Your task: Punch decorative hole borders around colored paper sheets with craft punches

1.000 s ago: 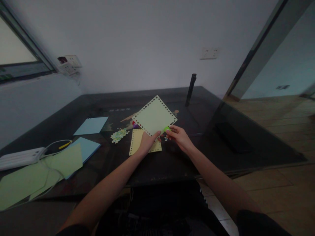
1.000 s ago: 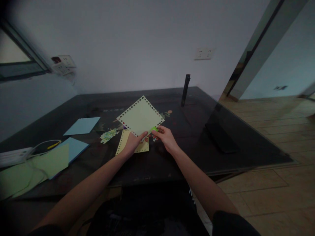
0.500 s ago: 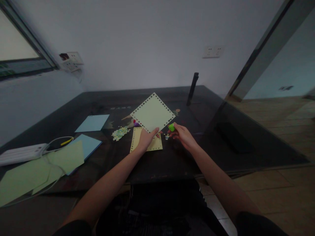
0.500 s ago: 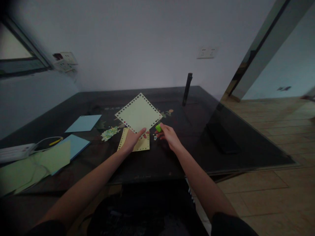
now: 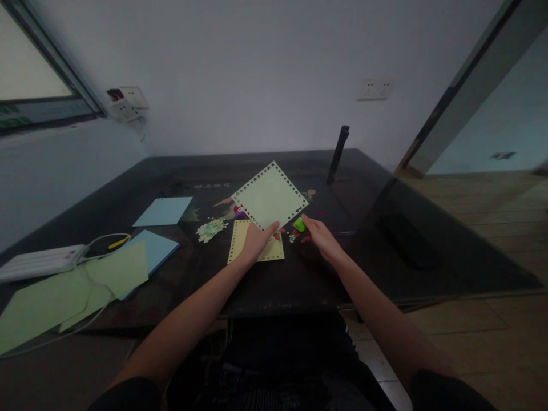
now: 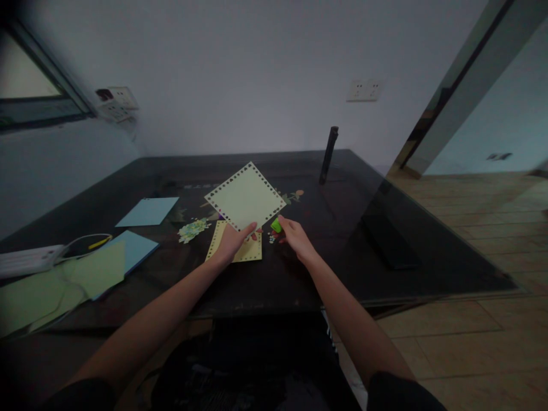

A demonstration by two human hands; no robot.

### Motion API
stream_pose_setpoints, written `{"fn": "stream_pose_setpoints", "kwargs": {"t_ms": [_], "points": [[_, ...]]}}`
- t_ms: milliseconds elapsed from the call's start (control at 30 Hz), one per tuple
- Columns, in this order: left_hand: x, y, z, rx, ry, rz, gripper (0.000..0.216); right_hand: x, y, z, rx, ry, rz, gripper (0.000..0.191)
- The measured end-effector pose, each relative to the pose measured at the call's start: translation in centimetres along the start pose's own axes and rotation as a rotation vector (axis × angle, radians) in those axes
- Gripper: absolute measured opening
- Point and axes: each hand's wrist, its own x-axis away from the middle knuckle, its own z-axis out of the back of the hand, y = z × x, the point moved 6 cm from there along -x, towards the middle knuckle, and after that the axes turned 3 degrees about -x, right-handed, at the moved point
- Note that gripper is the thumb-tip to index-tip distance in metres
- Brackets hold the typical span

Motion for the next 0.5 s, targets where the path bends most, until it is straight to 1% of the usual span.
{"fn": "stream_pose_setpoints", "kwargs": {"t_ms": [133, 200, 367, 500], "points": [[-0.2, -0.2, 0.1, -0.005, 0.004, -0.019, 0.016, -0.2, -0.5, 0.1, 0.263, 0.014, 0.180, 0.042], [-0.2, -0.3, 0.0, -0.018, -0.013, -0.020, 0.017, -0.3, -0.6, 0.2, 0.327, 0.040, 0.224, 0.040], [-0.1, -0.2, -0.1, -0.043, -0.025, -0.009, 0.019, -0.2, -1.0, 0.3, 0.408, 0.048, 0.287, 0.039], [0.0, 0.1, 0.0, -0.040, -0.015, -0.011, 0.015, -0.1, -1.5, 0.4, 0.380, 0.060, 0.309, 0.038]]}}
